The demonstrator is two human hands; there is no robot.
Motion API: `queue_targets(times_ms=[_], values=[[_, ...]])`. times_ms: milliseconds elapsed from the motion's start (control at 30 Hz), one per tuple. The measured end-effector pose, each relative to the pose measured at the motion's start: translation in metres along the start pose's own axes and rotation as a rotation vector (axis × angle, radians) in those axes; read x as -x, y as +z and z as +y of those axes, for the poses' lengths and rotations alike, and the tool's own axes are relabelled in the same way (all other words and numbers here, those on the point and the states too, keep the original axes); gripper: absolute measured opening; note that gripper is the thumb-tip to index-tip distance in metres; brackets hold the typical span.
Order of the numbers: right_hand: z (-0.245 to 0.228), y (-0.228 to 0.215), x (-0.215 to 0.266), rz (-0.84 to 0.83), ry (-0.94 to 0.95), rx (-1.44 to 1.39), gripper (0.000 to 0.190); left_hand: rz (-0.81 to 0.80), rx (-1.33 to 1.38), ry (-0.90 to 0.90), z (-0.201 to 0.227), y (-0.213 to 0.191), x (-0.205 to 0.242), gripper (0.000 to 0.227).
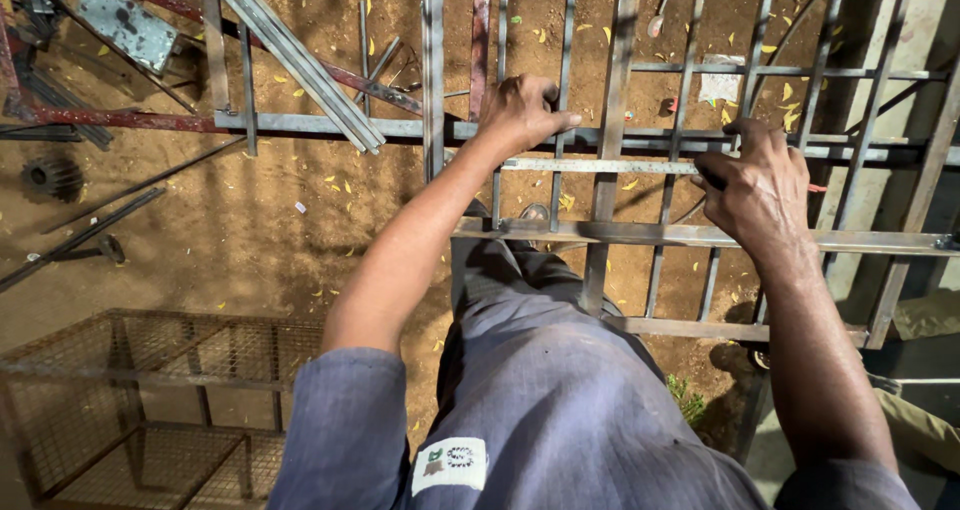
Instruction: The person constructs a metal structure by positioning small steel rods against a larger rectangular frame, measuring intervals with a tape measure, marking locations with a pencil, and using a welding tool to fuse the joints.
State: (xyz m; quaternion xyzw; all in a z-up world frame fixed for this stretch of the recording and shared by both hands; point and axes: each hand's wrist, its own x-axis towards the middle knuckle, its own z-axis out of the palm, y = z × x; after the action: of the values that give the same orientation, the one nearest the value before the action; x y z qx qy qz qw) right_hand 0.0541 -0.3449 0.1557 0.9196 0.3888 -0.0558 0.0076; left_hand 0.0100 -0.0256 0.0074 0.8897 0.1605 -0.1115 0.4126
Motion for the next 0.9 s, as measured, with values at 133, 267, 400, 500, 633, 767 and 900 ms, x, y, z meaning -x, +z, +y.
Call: queue_targets(times_ms=[133, 267, 400, 500, 633, 767, 900], values=[[0.003, 0.006, 0.001, -0.013, 0.014, 0.015, 0.023, -0.269, -0.041, -0.180, 0.008, -0.011, 0.003, 0.057], [0.004, 0.007, 0.003, -0.008, 0.012, 0.013, 0.021, -0.123, 0.080, -0.093, 0.006, -0.007, 0.001, 0.061], [0.002, 0.005, 0.001, -0.009, 0.012, 0.028, 0.023, -0.136, 0.086, -0.111, 0.008, -0.007, 0.003, 0.055], [0.000, 0.002, 0.001, -0.011, 0.012, 0.019, 0.026, -0.214, 0.070, -0.159, 0.011, -0.013, 0.005, 0.054], [-0.002, -0.002, 0.001, -0.017, 0.026, 0.005, 0.027, -0.184, 0.104, -0.178, 0.010, -0.010, 0.005, 0.067], [0.000, 0.003, 0.002, 0.013, 0.011, 0.020, 0.025, -0.183, 0.138, -0.159, 0.001, -0.001, -0.002, 0.068], [0.024, 0.009, 0.002, 0.039, 0.045, 0.011, 0.010, -0.215, 0.083, -0.207, 0.010, -0.012, 0.002, 0.061]])
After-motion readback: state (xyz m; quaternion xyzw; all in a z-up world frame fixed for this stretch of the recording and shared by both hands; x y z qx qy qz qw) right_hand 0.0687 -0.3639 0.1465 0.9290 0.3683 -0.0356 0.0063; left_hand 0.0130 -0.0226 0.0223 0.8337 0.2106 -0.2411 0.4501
